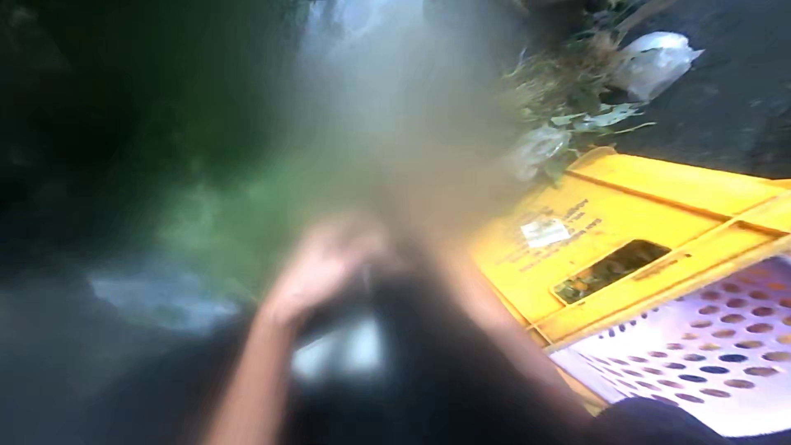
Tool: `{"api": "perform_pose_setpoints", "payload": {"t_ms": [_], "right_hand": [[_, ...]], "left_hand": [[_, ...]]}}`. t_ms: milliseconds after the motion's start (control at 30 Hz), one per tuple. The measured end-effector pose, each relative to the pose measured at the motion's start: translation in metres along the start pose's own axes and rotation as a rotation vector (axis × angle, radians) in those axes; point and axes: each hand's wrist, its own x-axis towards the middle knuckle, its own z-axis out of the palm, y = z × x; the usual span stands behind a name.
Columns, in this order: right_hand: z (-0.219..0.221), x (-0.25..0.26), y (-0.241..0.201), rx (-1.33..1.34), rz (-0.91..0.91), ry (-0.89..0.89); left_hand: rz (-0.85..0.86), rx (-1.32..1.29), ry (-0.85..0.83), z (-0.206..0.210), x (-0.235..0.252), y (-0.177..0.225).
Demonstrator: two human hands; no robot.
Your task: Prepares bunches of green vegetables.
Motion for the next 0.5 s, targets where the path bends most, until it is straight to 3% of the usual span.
{"api": "perform_pose_setpoints", "payload": {"t_ms": [67, 167, 233, 267, 367, 433, 500], "right_hand": [[0.007, -0.01, 0.026, -0.015, -0.039, -0.013], [0.006, -0.013, 0.031, -0.165, -0.104, -0.061], [0.01, -0.008, 0.028, -0.236, -0.11, -0.093], [0.015, -0.005, 0.03, -0.252, -0.09, -0.079], [0.031, -0.014, 0.04, -0.355, -0.098, -0.017], [0.042, -0.017, 0.043, -0.428, -0.124, -0.003], [0.043, -0.016, 0.035, -0.458, -0.141, -0.02]], "left_hand": [[0.015, -0.101, 0.006, 0.011, 0.012, 0.008], [-0.028, -0.172, 0.017, 0.025, 0.033, 0.011], [0.172, -0.169, -0.012, 0.014, 0.053, -0.023], [0.31, -0.116, -0.03, 0.006, 0.065, -0.036], [0.063, 0.332, 0.21, 0.006, 0.068, -0.008], [0.075, 0.598, 0.36, 0.004, 0.058, -0.021], [0.1, 0.797, 0.373, 0.004, 0.05, -0.038]]}}
